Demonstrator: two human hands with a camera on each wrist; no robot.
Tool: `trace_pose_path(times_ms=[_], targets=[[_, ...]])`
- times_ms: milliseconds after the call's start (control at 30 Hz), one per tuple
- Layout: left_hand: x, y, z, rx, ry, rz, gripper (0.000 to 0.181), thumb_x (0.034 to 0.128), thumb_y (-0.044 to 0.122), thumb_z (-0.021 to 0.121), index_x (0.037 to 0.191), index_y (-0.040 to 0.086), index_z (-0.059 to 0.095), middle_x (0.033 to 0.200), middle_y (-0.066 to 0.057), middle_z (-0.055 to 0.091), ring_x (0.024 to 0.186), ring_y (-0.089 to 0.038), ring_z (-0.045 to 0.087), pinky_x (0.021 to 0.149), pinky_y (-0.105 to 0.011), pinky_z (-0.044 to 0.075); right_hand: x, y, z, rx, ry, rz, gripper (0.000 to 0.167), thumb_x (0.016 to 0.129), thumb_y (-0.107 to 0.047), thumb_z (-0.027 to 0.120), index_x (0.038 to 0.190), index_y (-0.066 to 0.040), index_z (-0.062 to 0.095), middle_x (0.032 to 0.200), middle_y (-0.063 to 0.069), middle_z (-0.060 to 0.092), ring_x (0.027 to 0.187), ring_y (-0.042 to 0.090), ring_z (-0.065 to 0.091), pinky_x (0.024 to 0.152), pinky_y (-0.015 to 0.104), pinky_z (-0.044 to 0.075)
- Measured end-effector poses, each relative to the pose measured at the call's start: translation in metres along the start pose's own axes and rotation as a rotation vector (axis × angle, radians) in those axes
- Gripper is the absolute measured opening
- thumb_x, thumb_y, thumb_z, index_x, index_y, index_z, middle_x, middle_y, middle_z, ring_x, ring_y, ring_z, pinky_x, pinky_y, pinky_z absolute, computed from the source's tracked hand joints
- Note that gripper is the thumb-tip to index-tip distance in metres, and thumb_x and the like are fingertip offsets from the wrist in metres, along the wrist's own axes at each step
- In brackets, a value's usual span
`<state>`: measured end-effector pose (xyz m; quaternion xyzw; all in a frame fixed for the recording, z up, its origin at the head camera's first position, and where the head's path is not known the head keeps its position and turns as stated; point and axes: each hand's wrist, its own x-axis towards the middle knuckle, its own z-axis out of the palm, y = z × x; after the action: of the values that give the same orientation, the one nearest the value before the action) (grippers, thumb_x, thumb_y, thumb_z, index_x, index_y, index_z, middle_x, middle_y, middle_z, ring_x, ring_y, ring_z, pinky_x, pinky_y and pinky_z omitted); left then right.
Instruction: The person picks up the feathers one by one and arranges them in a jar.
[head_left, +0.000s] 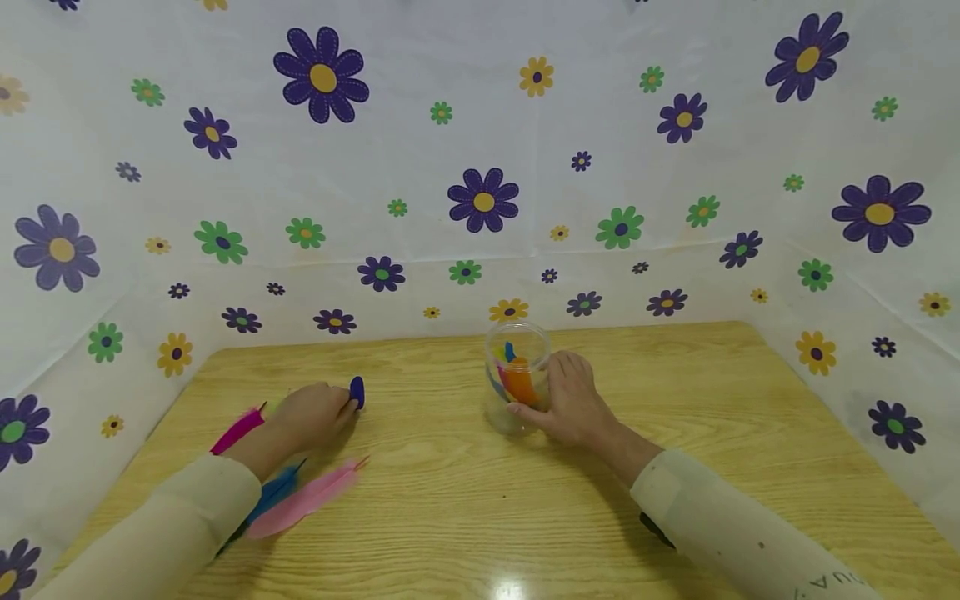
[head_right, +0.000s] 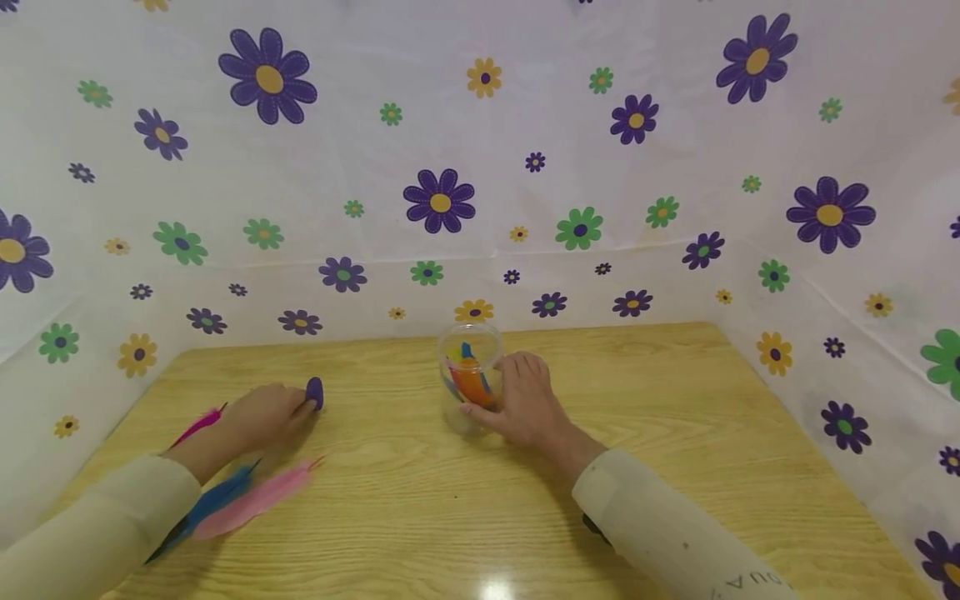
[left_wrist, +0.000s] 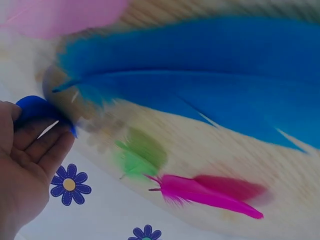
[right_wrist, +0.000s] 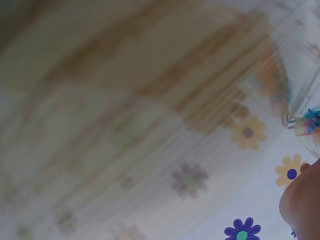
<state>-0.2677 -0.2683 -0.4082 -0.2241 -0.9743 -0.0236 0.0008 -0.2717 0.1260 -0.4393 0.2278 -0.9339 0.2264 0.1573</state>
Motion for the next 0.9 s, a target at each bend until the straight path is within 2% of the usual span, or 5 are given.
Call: trace_pose_path(times_ms=[367,467,567,700,900], targets=[[0.010,0.004,-0.008,-0.290,0.142,-0.063,0.033,0.0967,0.016,0.063,0.066,0.009,0.052,0.057,0.001,0.044,0.053,-0.013,0.042,0.052,-0.026,0.033,0.000,-0.001,-0.003,0.000,-0.007,0.004,0.068,0.085,-0.060,0.068,0.116,-0.002,0.049,0.107,0.011,0.054,0.112,0.030,0.048,0.115,0.051,0.027],[0.011,0.007,-0.012,-0.376,0.141,-0.104,0.030,0.0971,0.018,0.063,0.070,0.006,0.058,0.059,-0.002,0.055,0.054,-0.014,0.046,0.051,-0.027,0.036,-0.001,-0.002,-0.003,0.000,-0.009,0.006,0.068,0.085,-0.061,0.068,0.115,-0.002,0.049,0.106,0.010,0.053,0.111,0.030,0.048,0.114,0.051,0.028],[0.013,0.011,-0.016,-0.511,0.112,-0.159,0.025,0.0985,0.018,0.062,0.090,-0.005,0.069,0.082,-0.017,0.073,0.067,-0.021,0.065,0.060,-0.030,0.053,-0.001,-0.002,-0.002,0.000,-0.010,0.007,0.068,0.085,-0.061,0.068,0.114,-0.002,0.049,0.105,0.010,0.053,0.110,0.030,0.048,0.114,0.051,0.028],[0.016,0.017,-0.020,-0.729,0.051,-0.242,0.039,0.1013,0.016,0.058,0.123,-0.016,0.059,0.118,-0.033,0.066,0.094,-0.034,0.074,0.080,-0.039,0.060,-0.001,-0.002,-0.002,0.000,-0.013,0.007,0.068,0.085,-0.061,0.067,0.115,-0.002,0.049,0.107,0.011,0.054,0.112,0.031,0.048,0.114,0.051,0.028],[0.018,0.021,-0.020,-1.028,0.021,-0.278,0.042,0.1035,0.012,0.053,0.132,-0.019,0.050,0.122,-0.035,0.063,0.096,-0.032,0.074,0.085,-0.041,0.058,0.000,-0.002,-0.002,0.007,-0.020,0.018,0.069,0.085,-0.061,0.067,0.116,-0.002,0.050,0.109,0.011,0.054,0.114,0.031,0.048,0.115,0.052,0.027]])
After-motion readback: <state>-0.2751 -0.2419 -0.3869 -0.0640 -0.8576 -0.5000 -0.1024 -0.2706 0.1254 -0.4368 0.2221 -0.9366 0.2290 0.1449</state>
